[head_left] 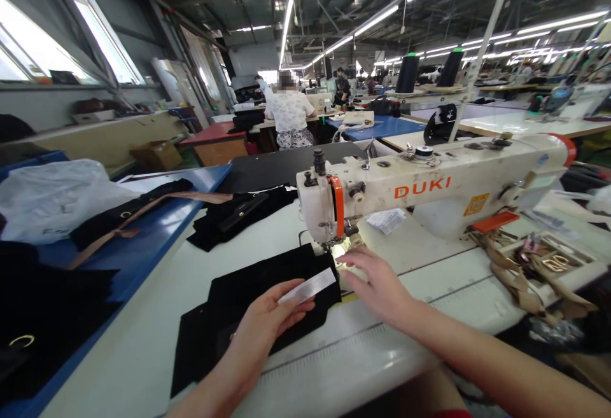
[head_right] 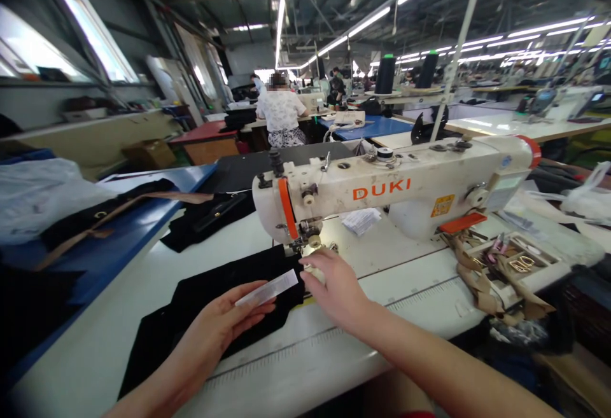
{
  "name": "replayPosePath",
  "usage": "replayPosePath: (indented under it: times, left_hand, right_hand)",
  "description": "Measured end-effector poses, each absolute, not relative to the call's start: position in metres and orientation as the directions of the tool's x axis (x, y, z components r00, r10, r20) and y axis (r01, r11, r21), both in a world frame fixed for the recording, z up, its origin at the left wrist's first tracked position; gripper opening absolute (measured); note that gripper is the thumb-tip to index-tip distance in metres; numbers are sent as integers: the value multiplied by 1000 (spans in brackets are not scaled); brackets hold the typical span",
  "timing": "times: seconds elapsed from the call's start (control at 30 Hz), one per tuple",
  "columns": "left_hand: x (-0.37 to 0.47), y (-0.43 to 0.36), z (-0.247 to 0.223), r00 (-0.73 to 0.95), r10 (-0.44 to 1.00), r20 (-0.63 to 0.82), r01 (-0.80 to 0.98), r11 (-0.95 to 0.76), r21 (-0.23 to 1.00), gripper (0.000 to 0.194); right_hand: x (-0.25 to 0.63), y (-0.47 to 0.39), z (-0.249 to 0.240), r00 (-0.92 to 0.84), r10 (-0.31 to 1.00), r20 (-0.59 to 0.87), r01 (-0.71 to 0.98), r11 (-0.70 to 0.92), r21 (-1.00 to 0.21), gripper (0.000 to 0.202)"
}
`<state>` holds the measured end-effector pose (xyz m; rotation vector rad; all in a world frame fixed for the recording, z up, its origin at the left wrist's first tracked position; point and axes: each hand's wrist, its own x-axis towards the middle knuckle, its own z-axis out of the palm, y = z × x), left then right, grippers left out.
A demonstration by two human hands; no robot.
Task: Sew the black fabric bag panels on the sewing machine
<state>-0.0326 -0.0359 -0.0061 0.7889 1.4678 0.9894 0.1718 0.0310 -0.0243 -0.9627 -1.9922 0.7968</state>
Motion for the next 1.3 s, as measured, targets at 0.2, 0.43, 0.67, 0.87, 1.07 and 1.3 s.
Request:
replayPosePath:
  times: [0.2, 0.43, 0.67, 0.87, 1.07, 1.3]
  left_hand:
    - [-40, -32, -5, -112, 892, -439, -9, 441, 898, 49]
    - [-44, -26, -9, -118, 987, -111, 485, 155, 860, 53]
    - [-28, -17, -22, 541, 606, 583, 753, -657, -17, 27]
    - [-38, 2, -28, 586, 582, 563, 732, -679, -60, 27]
    - [-62, 12, -45, 357, 814, 458, 848, -488, 208, 33]
    - [-79, 5, -43, 349, 794, 498, 874, -467, 131, 35]
  right_hand:
    - [164, 43, -29, -496, 864, -88, 88, -51, -995, 18]
    - [146, 49, -38, -494, 841, -220, -29, -269, -963, 22]
    - [145, 52, -41, -497, 820, -284, -74, -366, -928, 28]
    - [158, 44, -41, -404, 913, 59, 226, 162, -961, 8]
    - [171, 14, -42, -772, 514, 374, 385, 846, -368, 33]
    - [161, 17, -46, -833, 447, 327, 403, 894, -196, 37]
